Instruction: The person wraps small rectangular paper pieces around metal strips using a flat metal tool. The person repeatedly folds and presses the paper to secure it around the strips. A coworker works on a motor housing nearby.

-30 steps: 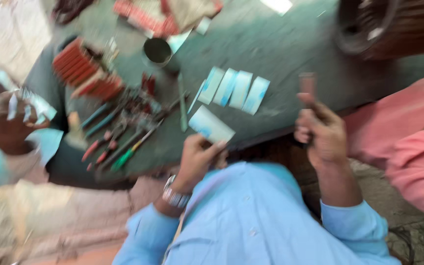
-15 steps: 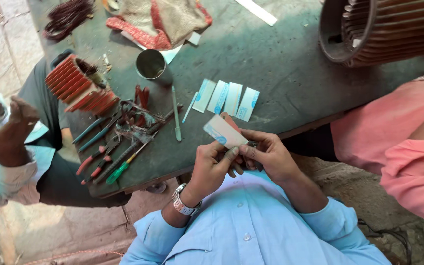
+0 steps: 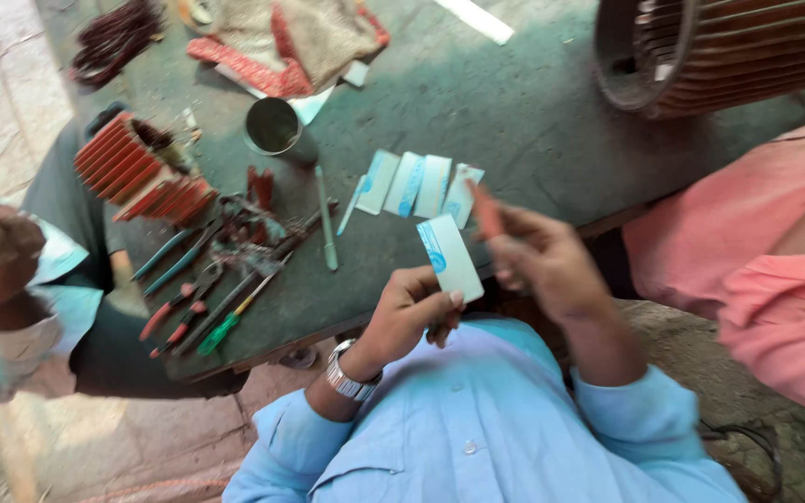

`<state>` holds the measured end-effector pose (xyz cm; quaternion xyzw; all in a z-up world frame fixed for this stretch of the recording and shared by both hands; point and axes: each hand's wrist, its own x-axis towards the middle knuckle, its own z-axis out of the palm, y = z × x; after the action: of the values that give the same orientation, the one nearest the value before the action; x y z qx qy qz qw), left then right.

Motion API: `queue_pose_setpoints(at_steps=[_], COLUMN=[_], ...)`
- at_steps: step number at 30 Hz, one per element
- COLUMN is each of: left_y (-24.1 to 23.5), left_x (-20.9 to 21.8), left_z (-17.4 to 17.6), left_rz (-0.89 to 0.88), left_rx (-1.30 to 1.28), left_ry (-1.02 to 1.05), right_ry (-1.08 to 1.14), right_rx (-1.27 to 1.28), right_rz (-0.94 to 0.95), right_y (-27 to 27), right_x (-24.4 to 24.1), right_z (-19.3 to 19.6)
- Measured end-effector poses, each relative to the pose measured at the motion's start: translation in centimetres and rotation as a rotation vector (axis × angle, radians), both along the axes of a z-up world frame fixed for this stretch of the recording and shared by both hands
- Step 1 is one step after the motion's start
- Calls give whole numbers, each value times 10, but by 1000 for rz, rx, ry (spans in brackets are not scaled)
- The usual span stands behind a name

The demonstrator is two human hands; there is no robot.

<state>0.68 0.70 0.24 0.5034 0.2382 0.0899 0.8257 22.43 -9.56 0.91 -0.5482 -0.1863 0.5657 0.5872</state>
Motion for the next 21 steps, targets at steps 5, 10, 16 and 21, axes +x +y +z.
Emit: queue_pose_setpoints(at_steps=[5,10,16,21], left_y=[-9,-2,7,4], left_x=[1,-8,5,17], left_z=[-14,-36,-36,-17], left_rz=[4,255,154,94], left_rx=[300,309,67,-54], left_ry=[24,-54,150,69], right_ry=[-104,-14,-597,-471], right_rx=[151,112,266,116], right_rz=[-18,23,177,179], right_y=[10,-1,-12,-13], right_x=[-24,-50,-34,-29], right_z=[-15,-23,-2,15])
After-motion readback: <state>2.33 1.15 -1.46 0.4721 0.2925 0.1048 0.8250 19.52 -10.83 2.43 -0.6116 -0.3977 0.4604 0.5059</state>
